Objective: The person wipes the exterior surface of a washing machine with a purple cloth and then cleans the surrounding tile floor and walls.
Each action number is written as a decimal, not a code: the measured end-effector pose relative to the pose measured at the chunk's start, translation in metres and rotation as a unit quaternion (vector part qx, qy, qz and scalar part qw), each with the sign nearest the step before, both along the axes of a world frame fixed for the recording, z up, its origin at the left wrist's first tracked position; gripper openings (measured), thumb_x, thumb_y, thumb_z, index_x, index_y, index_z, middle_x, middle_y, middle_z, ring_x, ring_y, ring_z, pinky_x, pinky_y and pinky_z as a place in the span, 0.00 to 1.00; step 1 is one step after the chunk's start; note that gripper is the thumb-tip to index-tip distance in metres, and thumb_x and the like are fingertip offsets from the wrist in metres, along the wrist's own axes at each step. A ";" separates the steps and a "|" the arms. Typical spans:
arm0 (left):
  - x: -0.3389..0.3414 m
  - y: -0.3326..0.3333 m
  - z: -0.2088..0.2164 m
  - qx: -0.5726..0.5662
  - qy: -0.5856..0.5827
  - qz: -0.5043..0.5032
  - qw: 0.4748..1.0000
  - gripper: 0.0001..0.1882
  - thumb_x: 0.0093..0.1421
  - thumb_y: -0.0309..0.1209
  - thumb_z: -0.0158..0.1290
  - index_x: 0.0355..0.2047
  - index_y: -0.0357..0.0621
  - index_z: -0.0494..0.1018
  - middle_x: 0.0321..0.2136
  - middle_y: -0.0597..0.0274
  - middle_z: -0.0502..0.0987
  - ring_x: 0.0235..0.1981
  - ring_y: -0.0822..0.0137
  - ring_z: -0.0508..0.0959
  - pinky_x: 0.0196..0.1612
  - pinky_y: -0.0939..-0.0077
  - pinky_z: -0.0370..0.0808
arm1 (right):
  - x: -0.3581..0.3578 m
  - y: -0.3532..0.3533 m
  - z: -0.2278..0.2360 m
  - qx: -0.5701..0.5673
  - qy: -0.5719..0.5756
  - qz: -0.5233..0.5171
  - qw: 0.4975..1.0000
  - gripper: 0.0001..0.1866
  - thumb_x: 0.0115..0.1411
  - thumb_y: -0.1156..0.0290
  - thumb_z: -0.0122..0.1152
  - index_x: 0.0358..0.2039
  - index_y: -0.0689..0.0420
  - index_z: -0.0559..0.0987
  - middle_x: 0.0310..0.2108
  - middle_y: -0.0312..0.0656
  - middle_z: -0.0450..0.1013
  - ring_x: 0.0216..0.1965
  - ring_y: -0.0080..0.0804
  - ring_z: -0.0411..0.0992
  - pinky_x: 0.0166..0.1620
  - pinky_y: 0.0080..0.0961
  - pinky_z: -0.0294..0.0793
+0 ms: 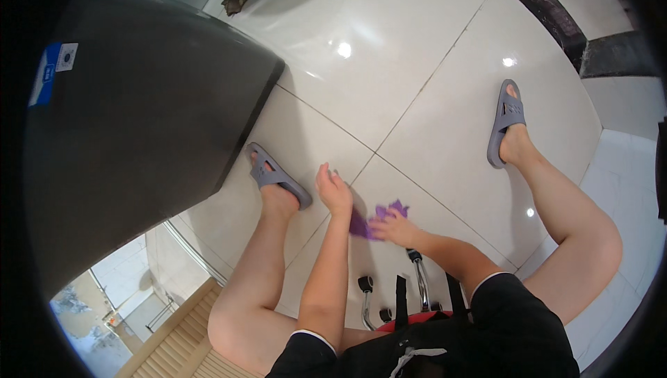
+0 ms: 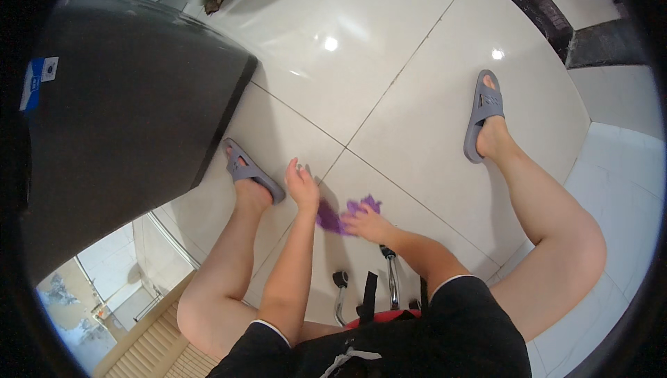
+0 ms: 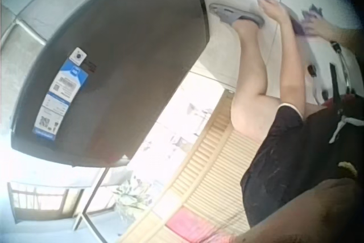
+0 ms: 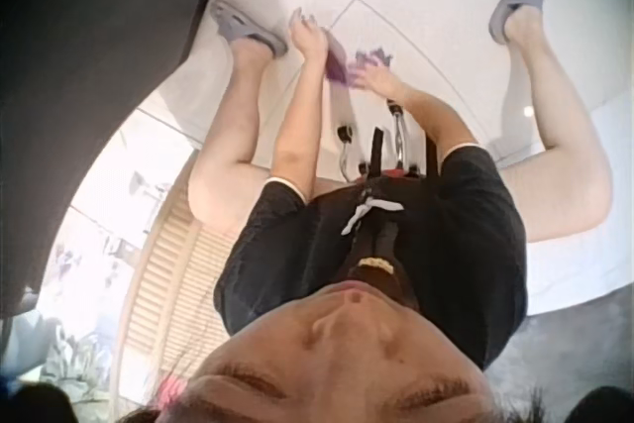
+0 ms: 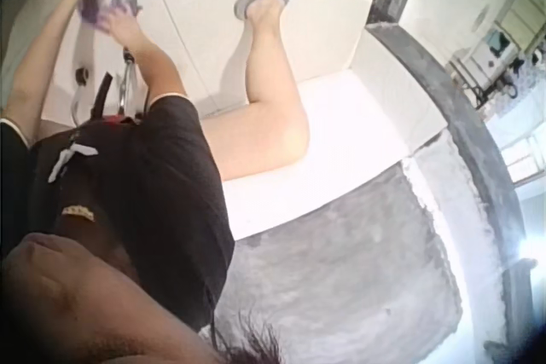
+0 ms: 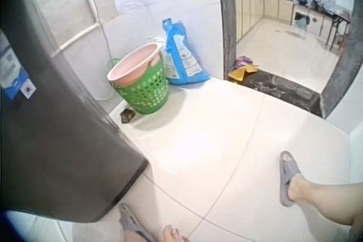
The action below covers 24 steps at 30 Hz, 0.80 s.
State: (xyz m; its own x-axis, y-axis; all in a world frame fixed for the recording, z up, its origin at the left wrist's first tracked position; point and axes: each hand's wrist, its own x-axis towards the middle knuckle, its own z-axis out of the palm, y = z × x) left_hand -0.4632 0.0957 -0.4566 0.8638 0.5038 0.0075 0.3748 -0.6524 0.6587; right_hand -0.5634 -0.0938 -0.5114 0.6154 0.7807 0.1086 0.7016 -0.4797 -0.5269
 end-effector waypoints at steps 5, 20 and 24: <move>-0.027 0.006 -0.010 0.032 0.207 -0.128 0.969 0.30 0.51 0.25 0.50 0.58 0.43 0.61 0.60 0.41 0.57 0.61 0.44 0.56 0.61 0.61 0.57 | 0.066 -0.021 0.058 -0.170 0.107 -0.012 0.980 0.08 0.47 0.70 0.56 0.28 0.40 0.78 0.34 0.28 0.71 0.42 0.33 0.69 0.46 0.43 0.60; -0.027 -0.008 -0.010 0.094 0.280 -0.221 0.929 0.42 0.45 0.20 0.52 0.63 0.50 0.54 0.64 0.37 0.40 0.65 0.36 0.41 0.65 0.59 0.51 | -0.070 -0.008 -0.001 -0.079 0.060 -0.120 0.988 0.22 0.50 0.71 0.52 0.47 0.38 0.74 0.53 0.34 0.65 0.57 0.37 0.57 0.56 0.62 0.51; -0.026 -0.010 -0.016 0.091 0.281 -0.225 0.928 0.43 0.44 0.20 0.52 0.63 0.49 0.53 0.64 0.36 0.40 0.65 0.37 0.41 0.64 0.58 0.51 | -0.056 -0.016 0.010 -0.050 0.040 0.077 0.995 0.13 0.50 0.66 0.53 0.37 0.38 0.77 0.44 0.29 0.68 0.51 0.33 0.63 0.52 0.63 0.55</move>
